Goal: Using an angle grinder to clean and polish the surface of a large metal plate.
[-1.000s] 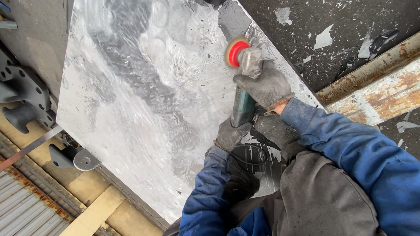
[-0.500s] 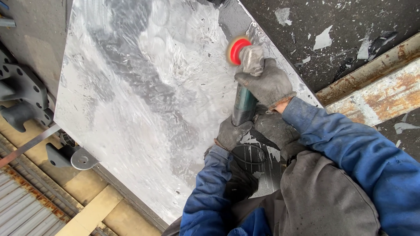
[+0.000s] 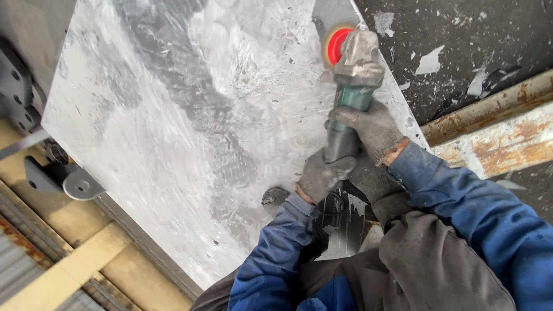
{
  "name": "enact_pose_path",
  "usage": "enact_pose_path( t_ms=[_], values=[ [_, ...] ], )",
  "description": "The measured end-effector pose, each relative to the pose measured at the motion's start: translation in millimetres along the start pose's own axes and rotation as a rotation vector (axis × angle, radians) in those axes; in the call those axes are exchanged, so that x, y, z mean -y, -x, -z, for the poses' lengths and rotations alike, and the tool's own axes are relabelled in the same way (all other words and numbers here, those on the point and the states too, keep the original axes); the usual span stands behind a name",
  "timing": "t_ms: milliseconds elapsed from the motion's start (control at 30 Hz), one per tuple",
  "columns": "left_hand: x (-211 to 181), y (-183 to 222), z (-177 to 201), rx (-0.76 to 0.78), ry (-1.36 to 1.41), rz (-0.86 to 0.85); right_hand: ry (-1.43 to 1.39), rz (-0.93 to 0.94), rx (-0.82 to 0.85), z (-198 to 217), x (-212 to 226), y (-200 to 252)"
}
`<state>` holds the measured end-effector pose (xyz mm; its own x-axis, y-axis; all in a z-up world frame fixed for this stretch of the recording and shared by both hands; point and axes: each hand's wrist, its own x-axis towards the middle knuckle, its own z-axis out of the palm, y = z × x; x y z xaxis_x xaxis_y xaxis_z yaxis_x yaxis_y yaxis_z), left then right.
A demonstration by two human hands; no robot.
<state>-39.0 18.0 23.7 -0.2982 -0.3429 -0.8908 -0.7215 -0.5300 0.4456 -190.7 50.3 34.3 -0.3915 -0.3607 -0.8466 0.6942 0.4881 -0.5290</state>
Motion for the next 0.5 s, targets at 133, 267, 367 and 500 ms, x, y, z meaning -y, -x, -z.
enact_pose_path(
  t_ms=[133, 267, 367, 500],
  values=[
    [-19.5, 17.2, -49.1, 0.020, 0.414, -0.019, -0.292, 0.081, 0.273, 34.5, 3.7, -24.4],
    [-22.7, 2.5, -73.0, 0.290, 0.283, -0.106, 0.749, 0.347, -0.033, 72.2, 17.7, -38.9],
    [-15.1, -18.2, -81.3, 0.417, 0.220, -0.161, 0.985, 0.433, 0.042, 87.6, 35.4, -24.8],
    [8.2, -47.4, -86.3, 0.374, 0.251, -0.167, 1.072, 0.470, 0.021, 109.6, 6.8, -26.7]
  ],
)
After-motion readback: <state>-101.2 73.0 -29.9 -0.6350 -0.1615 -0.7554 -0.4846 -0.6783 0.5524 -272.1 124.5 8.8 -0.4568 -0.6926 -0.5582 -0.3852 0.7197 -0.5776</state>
